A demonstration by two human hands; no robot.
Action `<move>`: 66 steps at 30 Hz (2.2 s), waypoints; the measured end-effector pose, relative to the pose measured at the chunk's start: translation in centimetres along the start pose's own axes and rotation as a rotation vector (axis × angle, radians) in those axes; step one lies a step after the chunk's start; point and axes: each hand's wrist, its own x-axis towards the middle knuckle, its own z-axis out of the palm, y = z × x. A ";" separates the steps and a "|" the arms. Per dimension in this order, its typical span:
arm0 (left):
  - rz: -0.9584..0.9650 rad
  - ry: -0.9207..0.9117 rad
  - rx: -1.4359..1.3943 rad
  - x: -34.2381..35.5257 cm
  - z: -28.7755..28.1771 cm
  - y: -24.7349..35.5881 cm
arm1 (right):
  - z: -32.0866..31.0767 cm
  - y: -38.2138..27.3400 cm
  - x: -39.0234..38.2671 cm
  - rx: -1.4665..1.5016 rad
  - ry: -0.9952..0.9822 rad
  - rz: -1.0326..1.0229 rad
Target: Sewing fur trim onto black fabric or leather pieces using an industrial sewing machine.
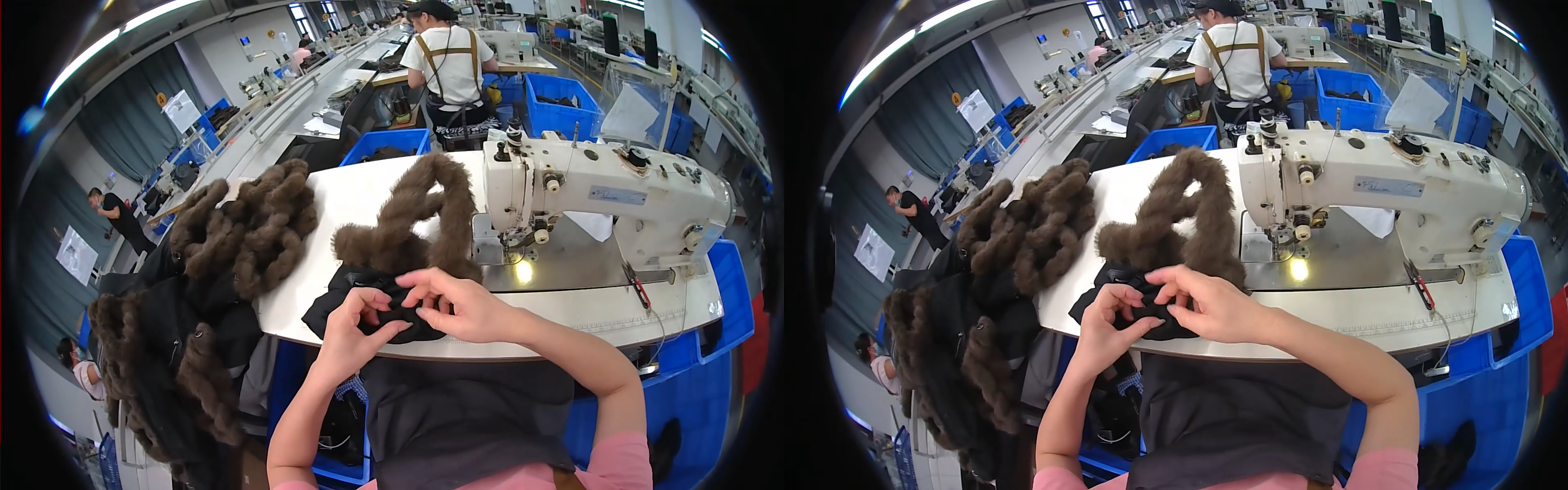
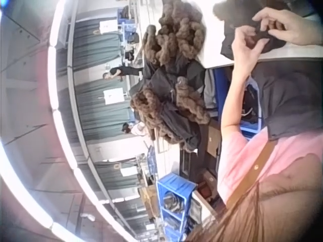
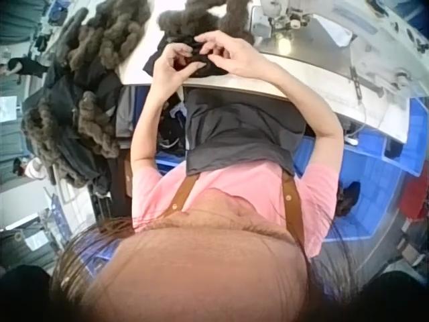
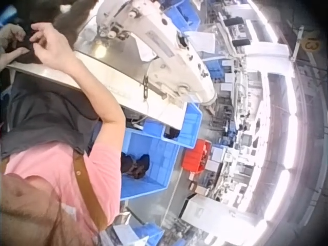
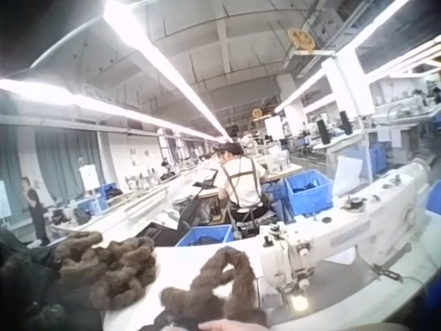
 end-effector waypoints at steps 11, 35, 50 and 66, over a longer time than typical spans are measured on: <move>0.224 0.022 -0.084 -1.5 0.3 -3.4 | -1.2 -0.5 3.8 -0.251 -0.483 0.035; 0.301 0.031 0.128 -0.8 -0.1 -1.1 | 1.2 0.8 0.6 -0.009 -0.135 0.114; 0.664 0.189 0.559 -3.3 2.0 -1.2 | -0.9 1.5 -2.2 -0.055 -0.231 -0.115; 0.329 -0.391 0.340 1.5 -1.6 2.8 | 0.0 -0.1 -2.8 -0.562 -0.088 -0.510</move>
